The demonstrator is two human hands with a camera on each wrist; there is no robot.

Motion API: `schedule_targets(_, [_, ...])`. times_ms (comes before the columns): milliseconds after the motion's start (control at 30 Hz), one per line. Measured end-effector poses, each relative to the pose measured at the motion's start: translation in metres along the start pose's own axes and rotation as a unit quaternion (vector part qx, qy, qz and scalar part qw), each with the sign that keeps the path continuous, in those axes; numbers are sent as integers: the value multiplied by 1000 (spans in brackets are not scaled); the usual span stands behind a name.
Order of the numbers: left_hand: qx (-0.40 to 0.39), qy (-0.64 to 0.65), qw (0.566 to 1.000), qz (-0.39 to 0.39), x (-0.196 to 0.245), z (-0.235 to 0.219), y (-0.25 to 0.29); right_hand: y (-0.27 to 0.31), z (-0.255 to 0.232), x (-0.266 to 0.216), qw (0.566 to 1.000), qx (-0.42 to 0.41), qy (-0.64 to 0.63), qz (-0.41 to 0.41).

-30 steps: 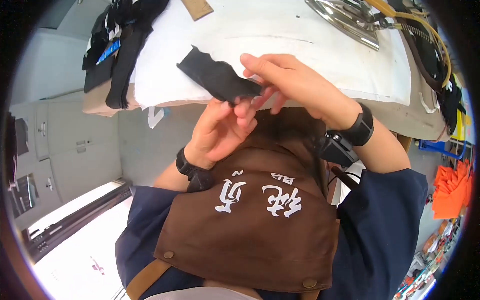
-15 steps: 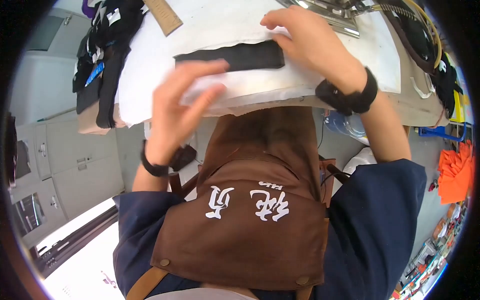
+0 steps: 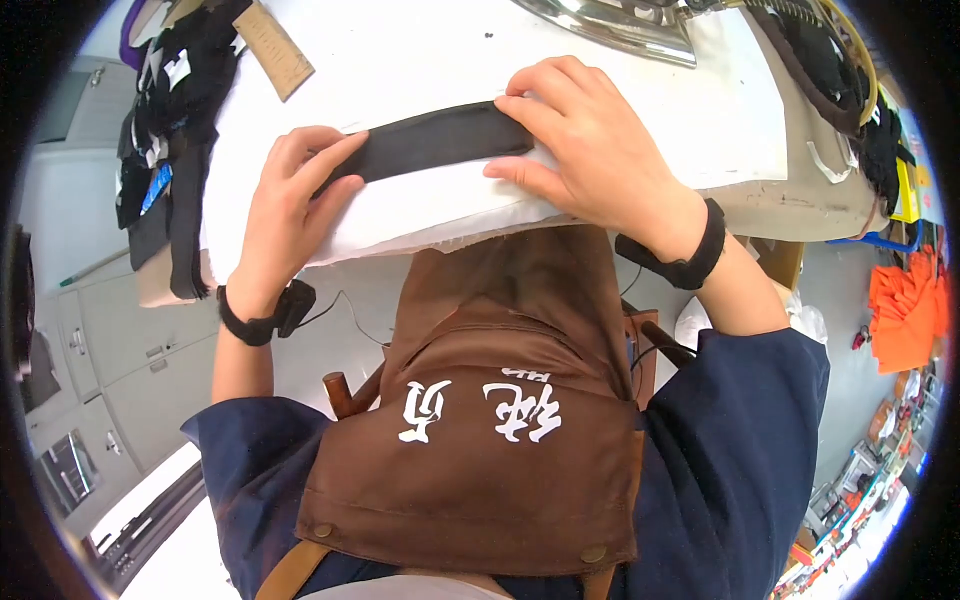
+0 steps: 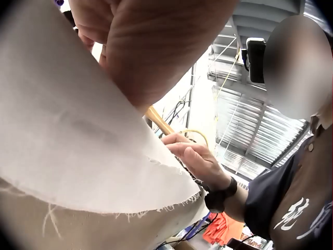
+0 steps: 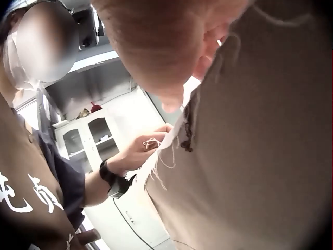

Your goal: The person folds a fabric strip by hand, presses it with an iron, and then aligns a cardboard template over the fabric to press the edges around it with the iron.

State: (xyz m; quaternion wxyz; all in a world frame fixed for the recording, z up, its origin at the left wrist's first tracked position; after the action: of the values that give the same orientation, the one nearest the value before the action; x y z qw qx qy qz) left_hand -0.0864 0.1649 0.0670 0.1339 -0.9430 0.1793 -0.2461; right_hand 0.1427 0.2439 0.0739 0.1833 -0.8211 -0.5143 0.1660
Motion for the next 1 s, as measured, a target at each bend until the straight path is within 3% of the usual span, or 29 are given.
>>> schedule_targets(167, [6,42,997,-57,-9,-1,5,8,6,12,997,0,-56,53])
schedule_targets(233, [28,-115,993,18,10,-7,1,9,8,16,995,-5,-68,68])
schedule_targets(367, [-10,-73,997,7,1,0,5,11,9,18,991,-20,-90,99])
schedule_targets(433, [-8,9,998,-57,-9,0,9,10,9,18,990,-23,-95,106])
schedule_targets(600, [15,36,997,-63,-13,-3,15,9,8,18,987,-24,-100,120])
schedule_targets(700, [15,27,997,-72,-11,-4,13,5,4,17,990,-18,-79,115])
schedule_targets(767, [10,29,998,-60,-12,-5,12,-2,-2,4,999,12,-31,-13])
schedule_targets(867, [-9,-3,1000,-20,-7,-6,10,-6,-2,-3,995,-5,-57,-77])
schedule_targets(1000, [5,-3,1000,-21,-9,-5,12,-4,1,4,995,-29,-89,-18])
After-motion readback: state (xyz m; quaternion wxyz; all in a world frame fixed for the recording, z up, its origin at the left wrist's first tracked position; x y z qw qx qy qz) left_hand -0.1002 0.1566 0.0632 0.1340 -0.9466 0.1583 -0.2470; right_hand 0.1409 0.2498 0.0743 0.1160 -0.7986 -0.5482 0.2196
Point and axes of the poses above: each hand's wrist, its own y-axis away from the middle knuckle, its own z-axis out of the palm, x = y × z, the point moved 8 cm from there along -y, towards the middle knuckle, and after that the axes turned 8 degrees about y, right-handed, at the moved point
